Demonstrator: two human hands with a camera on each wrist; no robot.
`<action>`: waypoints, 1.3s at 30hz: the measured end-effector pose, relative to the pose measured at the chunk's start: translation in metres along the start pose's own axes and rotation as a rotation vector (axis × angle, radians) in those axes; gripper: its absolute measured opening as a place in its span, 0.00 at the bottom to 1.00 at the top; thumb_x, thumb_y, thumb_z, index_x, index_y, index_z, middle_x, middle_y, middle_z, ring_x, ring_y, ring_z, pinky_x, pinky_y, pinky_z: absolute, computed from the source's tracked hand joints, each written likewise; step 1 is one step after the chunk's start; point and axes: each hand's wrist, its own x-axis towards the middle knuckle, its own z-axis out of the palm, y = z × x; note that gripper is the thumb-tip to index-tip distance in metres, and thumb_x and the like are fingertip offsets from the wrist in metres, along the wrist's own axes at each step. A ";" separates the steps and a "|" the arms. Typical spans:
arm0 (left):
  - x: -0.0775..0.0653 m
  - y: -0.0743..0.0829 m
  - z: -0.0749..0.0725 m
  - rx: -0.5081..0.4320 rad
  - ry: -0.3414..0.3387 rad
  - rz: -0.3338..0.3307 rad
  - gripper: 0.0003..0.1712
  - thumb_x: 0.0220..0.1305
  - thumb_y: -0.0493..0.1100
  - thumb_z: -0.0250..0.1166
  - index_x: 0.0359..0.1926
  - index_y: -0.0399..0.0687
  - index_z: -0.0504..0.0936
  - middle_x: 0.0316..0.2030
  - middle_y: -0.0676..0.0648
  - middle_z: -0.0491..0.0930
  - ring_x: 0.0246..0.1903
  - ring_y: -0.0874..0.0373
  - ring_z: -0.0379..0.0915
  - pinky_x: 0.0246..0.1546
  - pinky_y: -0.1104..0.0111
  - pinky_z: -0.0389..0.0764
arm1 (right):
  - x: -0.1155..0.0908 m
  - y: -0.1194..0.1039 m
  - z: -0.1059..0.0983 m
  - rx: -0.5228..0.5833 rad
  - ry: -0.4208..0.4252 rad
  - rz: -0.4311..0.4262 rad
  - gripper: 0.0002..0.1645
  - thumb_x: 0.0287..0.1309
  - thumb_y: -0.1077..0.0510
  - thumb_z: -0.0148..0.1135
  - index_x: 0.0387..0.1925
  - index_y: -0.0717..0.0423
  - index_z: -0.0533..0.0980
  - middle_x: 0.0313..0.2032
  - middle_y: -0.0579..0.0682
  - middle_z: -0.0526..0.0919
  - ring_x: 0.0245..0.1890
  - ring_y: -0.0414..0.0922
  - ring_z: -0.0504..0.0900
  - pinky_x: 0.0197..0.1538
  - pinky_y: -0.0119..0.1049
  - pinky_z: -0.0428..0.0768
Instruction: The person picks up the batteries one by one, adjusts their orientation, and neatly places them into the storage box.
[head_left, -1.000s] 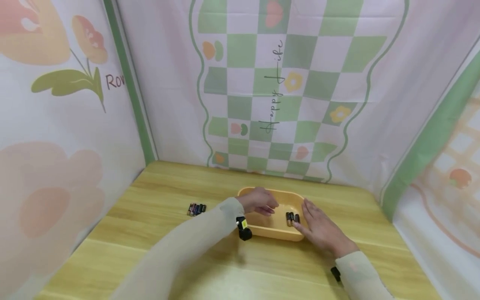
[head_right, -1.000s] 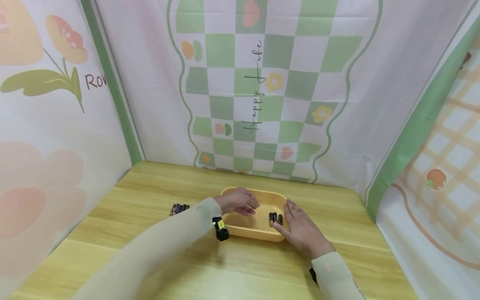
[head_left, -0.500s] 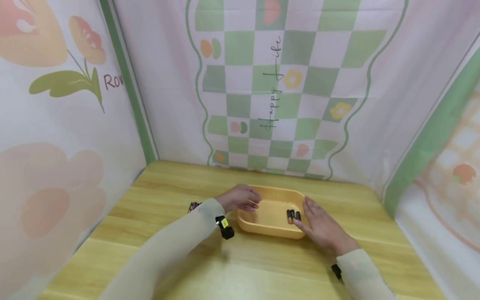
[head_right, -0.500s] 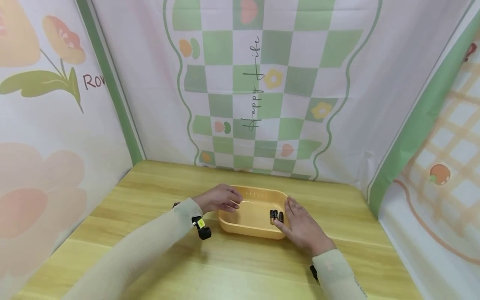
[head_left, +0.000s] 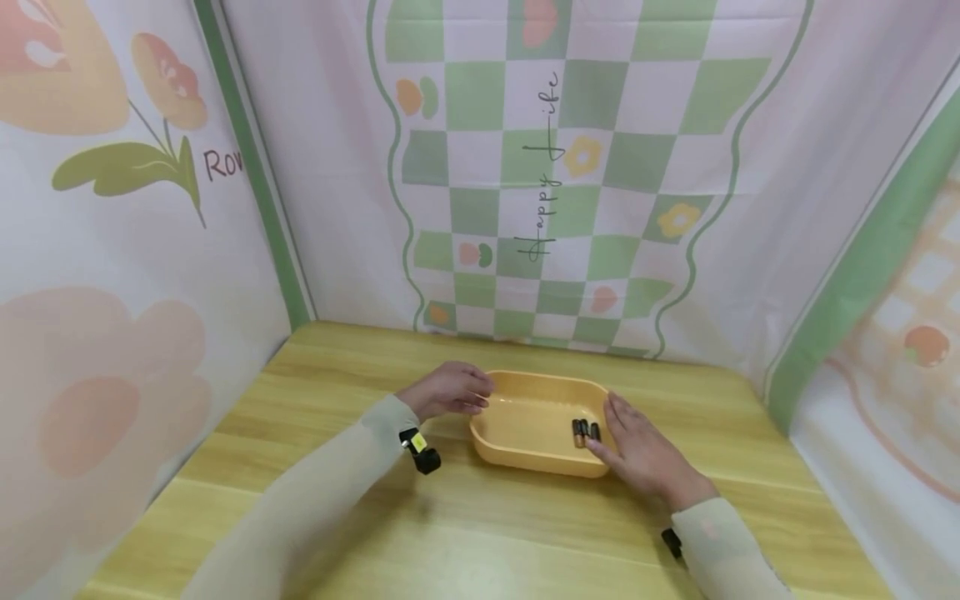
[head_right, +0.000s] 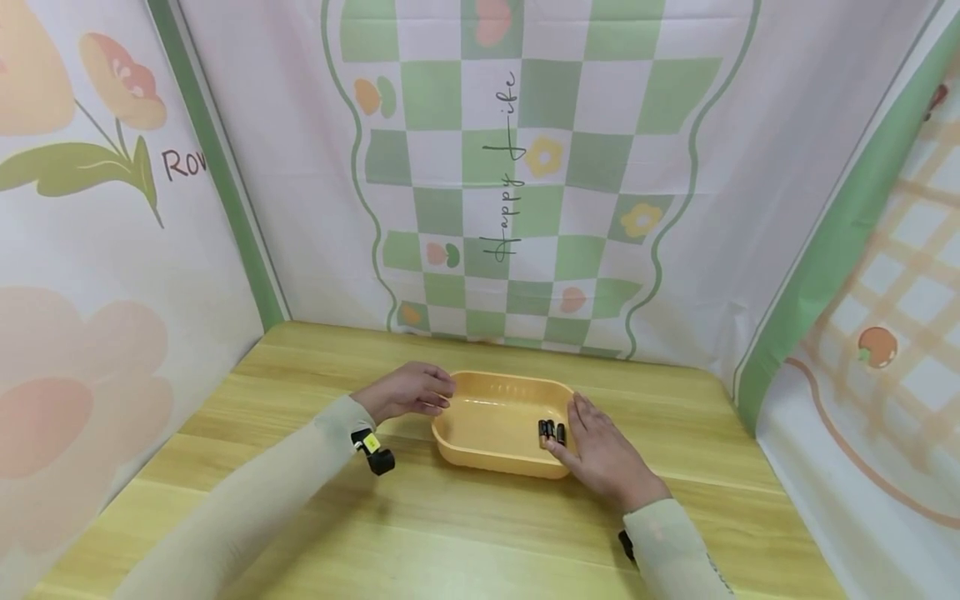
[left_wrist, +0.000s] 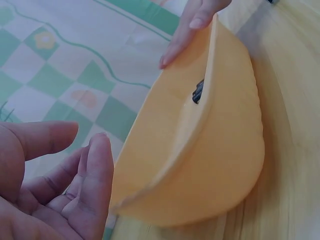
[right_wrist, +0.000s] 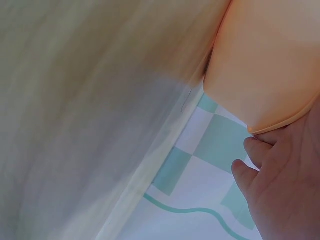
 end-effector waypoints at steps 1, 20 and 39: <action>0.000 -0.001 -0.003 0.003 0.005 0.000 0.15 0.64 0.33 0.63 0.50 0.30 0.77 0.51 0.29 0.76 0.33 0.54 0.80 0.36 0.66 0.85 | 0.000 0.000 0.000 -0.001 0.003 -0.001 0.53 0.70 0.30 0.38 0.72 0.71 0.45 0.75 0.62 0.38 0.73 0.60 0.42 0.71 0.58 0.50; -0.014 -0.014 -0.054 0.033 0.069 -0.053 0.20 0.65 0.32 0.62 0.56 0.28 0.73 0.55 0.28 0.73 0.43 0.44 0.79 0.52 0.54 0.79 | 0.001 -0.001 -0.001 0.018 -0.025 0.017 0.53 0.70 0.30 0.37 0.73 0.70 0.44 0.75 0.61 0.37 0.73 0.59 0.41 0.72 0.57 0.49; -0.034 -0.033 -0.102 0.045 0.177 -0.089 0.15 0.67 0.32 0.59 0.53 0.29 0.74 0.50 0.32 0.76 0.38 0.50 0.80 0.42 0.64 0.84 | 0.002 -0.003 -0.002 -0.005 -0.031 0.016 0.52 0.70 0.31 0.38 0.72 0.72 0.45 0.74 0.64 0.39 0.73 0.61 0.42 0.71 0.58 0.49</action>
